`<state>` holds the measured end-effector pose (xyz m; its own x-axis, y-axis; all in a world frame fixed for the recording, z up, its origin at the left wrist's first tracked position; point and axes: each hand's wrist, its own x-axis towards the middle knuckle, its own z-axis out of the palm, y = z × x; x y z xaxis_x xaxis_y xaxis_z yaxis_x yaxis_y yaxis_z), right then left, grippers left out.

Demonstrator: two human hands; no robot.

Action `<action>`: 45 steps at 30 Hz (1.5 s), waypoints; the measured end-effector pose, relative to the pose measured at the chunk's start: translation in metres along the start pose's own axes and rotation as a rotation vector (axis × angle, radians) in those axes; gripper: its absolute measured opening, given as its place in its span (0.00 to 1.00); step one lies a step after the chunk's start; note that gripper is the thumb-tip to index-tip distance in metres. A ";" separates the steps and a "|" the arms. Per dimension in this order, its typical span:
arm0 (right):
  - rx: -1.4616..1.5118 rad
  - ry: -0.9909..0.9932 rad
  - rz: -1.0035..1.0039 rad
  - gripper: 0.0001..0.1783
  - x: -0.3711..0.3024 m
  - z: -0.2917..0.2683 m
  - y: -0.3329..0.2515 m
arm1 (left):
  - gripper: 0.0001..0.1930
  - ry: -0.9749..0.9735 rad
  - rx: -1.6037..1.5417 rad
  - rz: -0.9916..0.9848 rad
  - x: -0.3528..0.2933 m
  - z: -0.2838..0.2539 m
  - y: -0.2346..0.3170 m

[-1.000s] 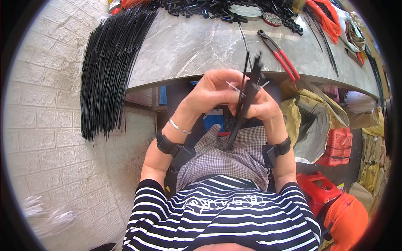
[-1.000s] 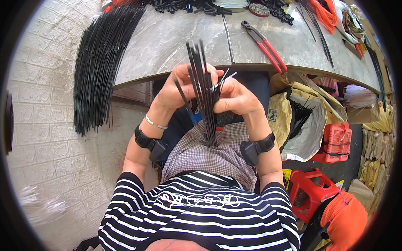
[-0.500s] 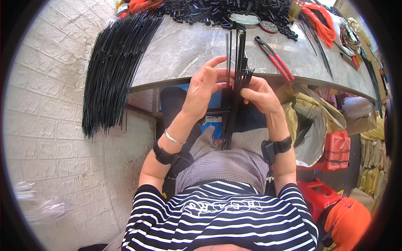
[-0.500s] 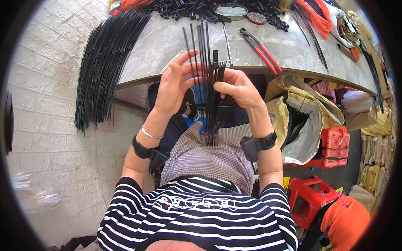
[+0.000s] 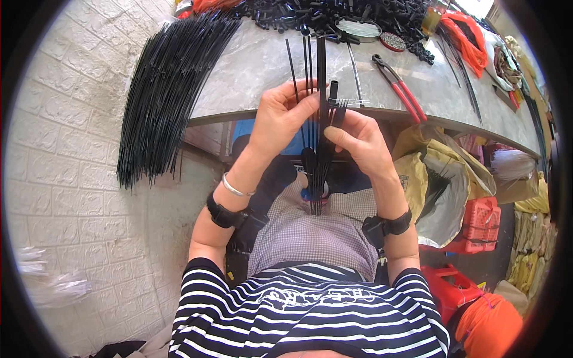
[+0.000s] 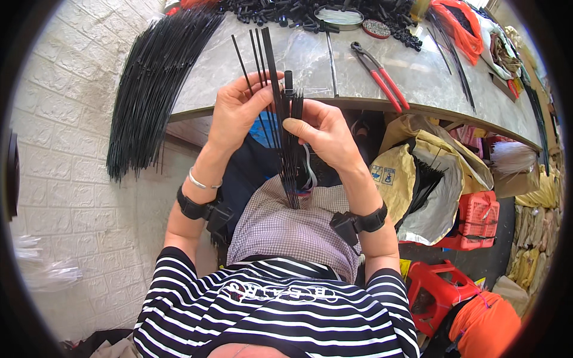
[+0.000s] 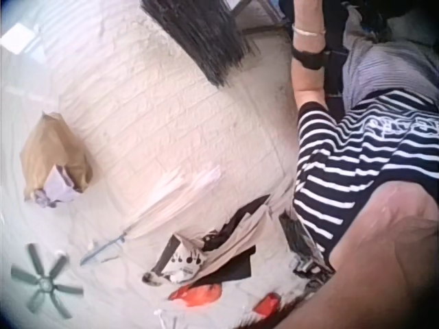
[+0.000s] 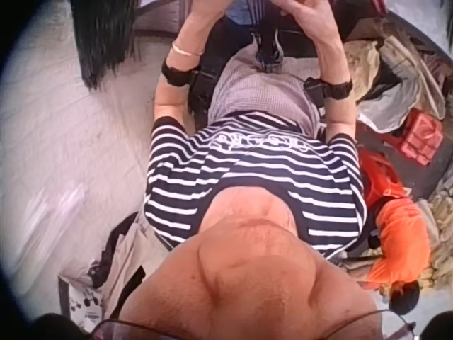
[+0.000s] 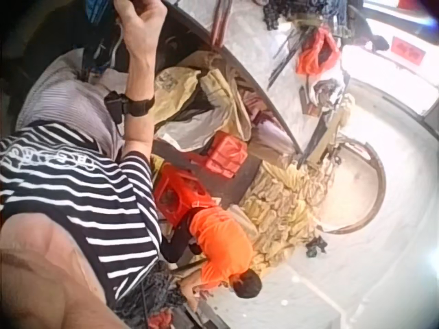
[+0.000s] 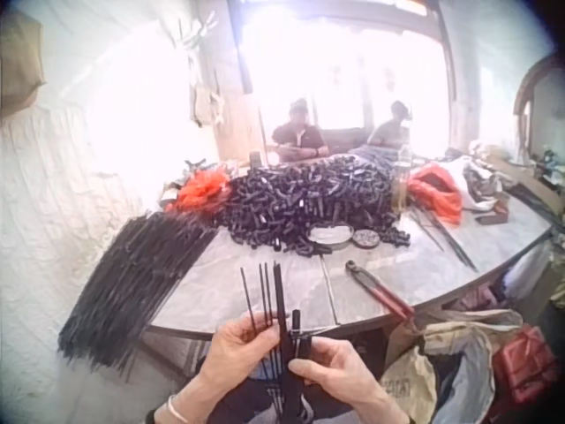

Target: Assembling black rods into a central hub and using pliers to trim components for umbrella construction.

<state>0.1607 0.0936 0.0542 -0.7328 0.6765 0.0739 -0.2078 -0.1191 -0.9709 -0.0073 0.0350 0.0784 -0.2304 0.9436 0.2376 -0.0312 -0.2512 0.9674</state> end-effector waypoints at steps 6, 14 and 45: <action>-0.002 -0.047 0.033 0.15 0.008 -0.005 0.004 | 0.20 -0.183 -0.052 -0.138 0.008 -0.014 0.012; 0.014 -0.071 0.053 0.16 0.016 -0.005 0.010 | 0.17 -0.196 0.159 -0.136 0.015 -0.016 0.014; -0.030 0.001 -0.038 0.08 -0.002 0.004 -0.001 | 0.12 -0.308 0.214 -0.123 0.000 -0.016 0.033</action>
<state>0.1600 0.0892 0.0556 -0.7242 0.6807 0.1104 -0.2158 -0.0716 -0.9738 -0.0236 0.0234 0.1087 0.0656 0.9926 0.1021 0.1706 -0.1120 0.9790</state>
